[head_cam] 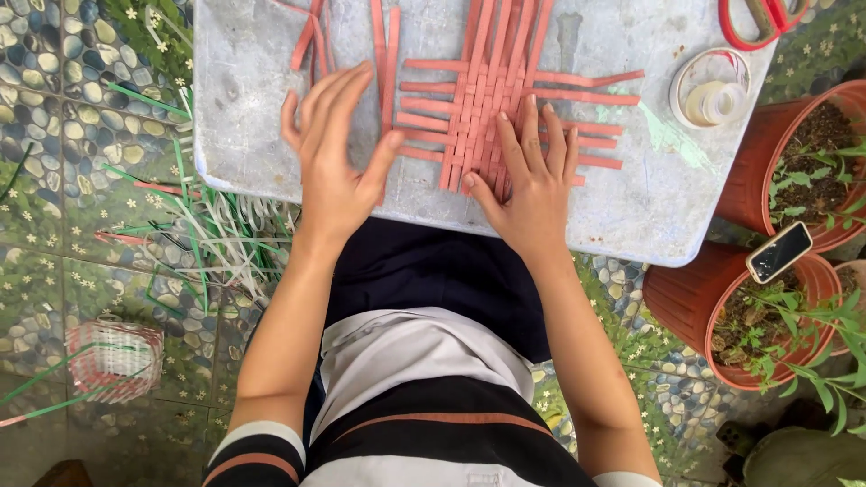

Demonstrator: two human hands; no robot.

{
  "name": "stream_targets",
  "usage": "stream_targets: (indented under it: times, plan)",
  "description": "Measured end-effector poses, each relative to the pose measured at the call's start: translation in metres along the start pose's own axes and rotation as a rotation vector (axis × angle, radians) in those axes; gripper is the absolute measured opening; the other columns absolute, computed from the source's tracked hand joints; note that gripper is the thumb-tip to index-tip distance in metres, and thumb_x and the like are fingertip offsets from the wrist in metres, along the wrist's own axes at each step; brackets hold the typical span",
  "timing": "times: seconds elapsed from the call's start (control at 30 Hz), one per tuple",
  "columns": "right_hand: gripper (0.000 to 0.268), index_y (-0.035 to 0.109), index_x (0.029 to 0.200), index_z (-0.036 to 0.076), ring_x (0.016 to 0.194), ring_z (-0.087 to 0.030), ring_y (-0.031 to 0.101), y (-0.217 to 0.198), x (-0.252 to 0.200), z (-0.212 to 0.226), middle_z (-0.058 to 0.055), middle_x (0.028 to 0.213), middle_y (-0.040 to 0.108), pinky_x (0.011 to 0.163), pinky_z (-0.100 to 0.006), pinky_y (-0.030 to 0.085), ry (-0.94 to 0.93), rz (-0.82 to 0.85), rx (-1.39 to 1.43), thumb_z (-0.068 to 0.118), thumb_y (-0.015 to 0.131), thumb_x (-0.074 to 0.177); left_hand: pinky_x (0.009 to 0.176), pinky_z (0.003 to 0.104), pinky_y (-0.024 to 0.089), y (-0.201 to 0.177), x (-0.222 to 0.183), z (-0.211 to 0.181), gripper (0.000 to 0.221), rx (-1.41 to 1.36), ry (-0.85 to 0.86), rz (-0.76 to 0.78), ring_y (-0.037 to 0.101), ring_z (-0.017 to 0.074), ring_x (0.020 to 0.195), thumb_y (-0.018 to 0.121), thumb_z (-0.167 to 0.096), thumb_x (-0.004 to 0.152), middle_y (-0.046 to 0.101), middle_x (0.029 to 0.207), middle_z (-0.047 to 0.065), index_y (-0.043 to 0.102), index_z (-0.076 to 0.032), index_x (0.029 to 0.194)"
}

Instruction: Weaving pink plastic strips together on a table to create a woven mat.

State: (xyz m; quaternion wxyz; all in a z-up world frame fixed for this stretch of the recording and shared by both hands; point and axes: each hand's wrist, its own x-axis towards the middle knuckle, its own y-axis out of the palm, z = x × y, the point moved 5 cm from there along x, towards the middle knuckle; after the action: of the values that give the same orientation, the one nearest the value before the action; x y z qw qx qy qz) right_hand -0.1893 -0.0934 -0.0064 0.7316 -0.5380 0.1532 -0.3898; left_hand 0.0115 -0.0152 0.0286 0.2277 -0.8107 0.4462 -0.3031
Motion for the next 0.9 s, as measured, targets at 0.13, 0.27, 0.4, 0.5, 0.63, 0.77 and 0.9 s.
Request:
stream_targets:
  times: [0.13,0.27,0.4,0.5,0.63,0.77,0.9]
  plan:
    - [0.07,0.049,0.146,0.004,0.141,-0.042,0.029,0.013,0.003,0.001,-0.022,0.153,0.039,0.114,-0.058,0.011,-0.034,-0.027,-0.044,0.049,0.063,0.095,0.108,0.051,0.015,-0.024,-0.012,0.02,0.04,-0.078,0.015,-0.206,0.053,0.0285,0.119,0.059,-0.032,0.101,0.061,0.125,0.008,0.056,-0.004,0.129]
    - [0.069,0.046,0.147,0.001,0.141,-0.046,0.027,0.011,0.016,0.007,-0.025,0.153,0.035,0.113,-0.061,0.013,-0.006,0.056,-0.023,0.046,0.062,0.097,0.093,0.042,0.03,-0.036,-0.005,0.031,0.018,0.061,0.026,-0.214,0.056,0.0218,0.085,0.065,-0.019,0.098,0.063,0.093,-0.001,0.069,-0.008,0.111]
    - [0.071,0.047,0.145,0.0,0.141,-0.048,0.025,0.01,0.029,0.011,-0.025,0.154,0.033,0.112,-0.063,0.017,0.039,0.112,-0.003,0.047,0.063,0.094,0.078,0.036,0.034,-0.024,0.021,0.013,0.012,0.249,0.103,-0.057,0.051,0.0174,0.067,0.08,-0.024,0.088,0.051,0.067,-0.006,0.071,-0.018,0.085]
    - [0.073,0.044,0.147,0.001,0.141,-0.049,0.023,0.014,0.033,0.014,-0.027,0.154,0.032,0.11,-0.064,0.019,0.048,0.142,-0.012,0.046,0.064,0.093,0.081,0.042,0.033,-0.003,0.032,0.017,0.04,0.419,0.038,0.144,0.055,0.0238,0.074,0.09,-0.037,0.067,0.054,0.074,0.001,0.068,-0.01,0.087]
    - [0.075,0.042,0.148,-0.001,0.142,-0.05,0.02,0.015,0.034,0.014,-0.029,0.154,0.03,0.11,-0.066,0.016,0.041,0.161,-0.023,0.047,0.063,0.094,0.081,0.044,0.034,0.007,0.062,0.026,0.033,0.348,0.005,0.152,0.057,0.0243,0.071,0.082,-0.04,0.082,0.054,0.071,0.001,0.069,-0.011,0.087]
    - [0.072,0.03,0.154,0.007,0.148,-0.045,0.016,0.02,0.028,0.008,-0.021,0.16,0.018,0.118,-0.064,0.014,0.055,0.226,-0.03,0.05,0.052,0.1,0.076,0.037,0.03,0.028,0.107,0.052,0.035,0.596,-0.071,0.1,0.059,0.0201,0.068,0.072,-0.045,0.093,0.066,0.074,0.001,0.068,-0.012,0.082]
    - [0.071,0.035,0.152,0.008,0.148,-0.043,0.02,0.021,0.025,0.005,-0.021,0.159,0.024,0.118,-0.063,0.013,0.051,0.173,-0.005,0.052,0.051,0.099,0.079,0.047,0.042,0.052,0.13,0.089,0.032,0.651,-0.226,0.339,0.064,0.0342,0.073,0.08,-0.043,0.083,0.067,0.073,0.011,0.069,-0.015,0.073]
